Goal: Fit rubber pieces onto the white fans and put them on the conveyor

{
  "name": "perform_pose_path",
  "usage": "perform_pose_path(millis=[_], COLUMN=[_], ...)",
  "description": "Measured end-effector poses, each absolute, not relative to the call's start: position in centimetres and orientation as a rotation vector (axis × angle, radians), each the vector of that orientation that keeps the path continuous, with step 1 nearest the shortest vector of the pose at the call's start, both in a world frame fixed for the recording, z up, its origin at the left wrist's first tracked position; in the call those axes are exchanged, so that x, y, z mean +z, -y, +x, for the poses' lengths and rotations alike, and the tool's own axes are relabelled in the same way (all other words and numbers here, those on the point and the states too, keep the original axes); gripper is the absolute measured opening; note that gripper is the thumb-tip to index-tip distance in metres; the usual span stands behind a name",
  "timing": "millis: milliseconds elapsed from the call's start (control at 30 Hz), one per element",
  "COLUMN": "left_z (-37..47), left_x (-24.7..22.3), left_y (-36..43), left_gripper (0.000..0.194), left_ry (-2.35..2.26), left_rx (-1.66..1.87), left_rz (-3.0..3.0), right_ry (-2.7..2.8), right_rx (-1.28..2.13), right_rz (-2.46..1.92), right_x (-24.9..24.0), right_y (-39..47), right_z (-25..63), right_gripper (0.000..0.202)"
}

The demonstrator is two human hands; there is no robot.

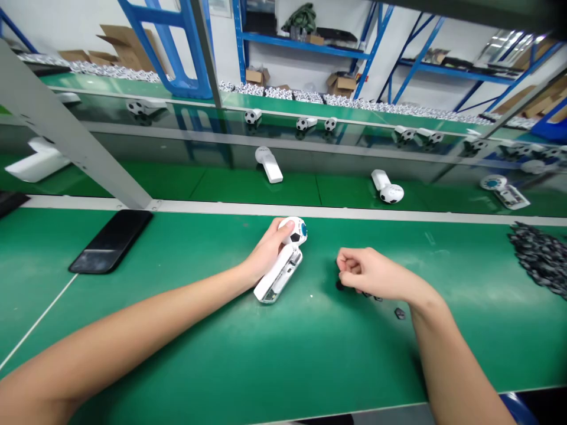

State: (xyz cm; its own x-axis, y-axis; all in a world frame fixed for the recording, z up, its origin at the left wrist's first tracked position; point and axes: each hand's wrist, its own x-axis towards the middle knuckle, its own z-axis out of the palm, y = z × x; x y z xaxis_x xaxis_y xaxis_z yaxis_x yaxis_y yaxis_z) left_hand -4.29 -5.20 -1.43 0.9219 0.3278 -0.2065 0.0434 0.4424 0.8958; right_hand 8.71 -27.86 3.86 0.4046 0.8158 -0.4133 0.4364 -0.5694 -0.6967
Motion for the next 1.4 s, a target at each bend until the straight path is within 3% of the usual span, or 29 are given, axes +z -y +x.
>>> perform_pose_path(millis=[233,367,533,867,1067,1400], left_z=[-4.4,-4.9,-5.5,-6.7,-7.0,-6.6], left_x=[-0.4,0.2,0.7,2.8,3.8,3.3], left_y=[5.4,5.8,6.3,5.5,4.9,5.9], left_gripper=[0.045,0.045,0.052,0.063,0.062,0.082], left_ry=[-0.211,-0.153,-0.146,0.047,0.114,-0.086], left_rx=[0.220,0.140,0.079,0.265,0.211,0.196], left_rz=[1.109,1.080,1.140,1.861,2.258,2.348], right_ry=[0.920,0.879,0.915,0.850,0.941,0.745], right_rx=[1.080,0.995,0.858,0.783,0.595,0.493], right_rz=[-1.859,-1.842,-1.822,-1.671,-1.815,-1.785], right_x=[3.2,2.3,2.3,4.0,4.0,2.9], right_y=[26.9,25.9,25.5,25.4,25.4,24.0], right_z=[8.3,8.0,7.3,5.1,4.5,3.6], right_gripper=[0.014,0.031,0.038,0.032,0.029,0.033])
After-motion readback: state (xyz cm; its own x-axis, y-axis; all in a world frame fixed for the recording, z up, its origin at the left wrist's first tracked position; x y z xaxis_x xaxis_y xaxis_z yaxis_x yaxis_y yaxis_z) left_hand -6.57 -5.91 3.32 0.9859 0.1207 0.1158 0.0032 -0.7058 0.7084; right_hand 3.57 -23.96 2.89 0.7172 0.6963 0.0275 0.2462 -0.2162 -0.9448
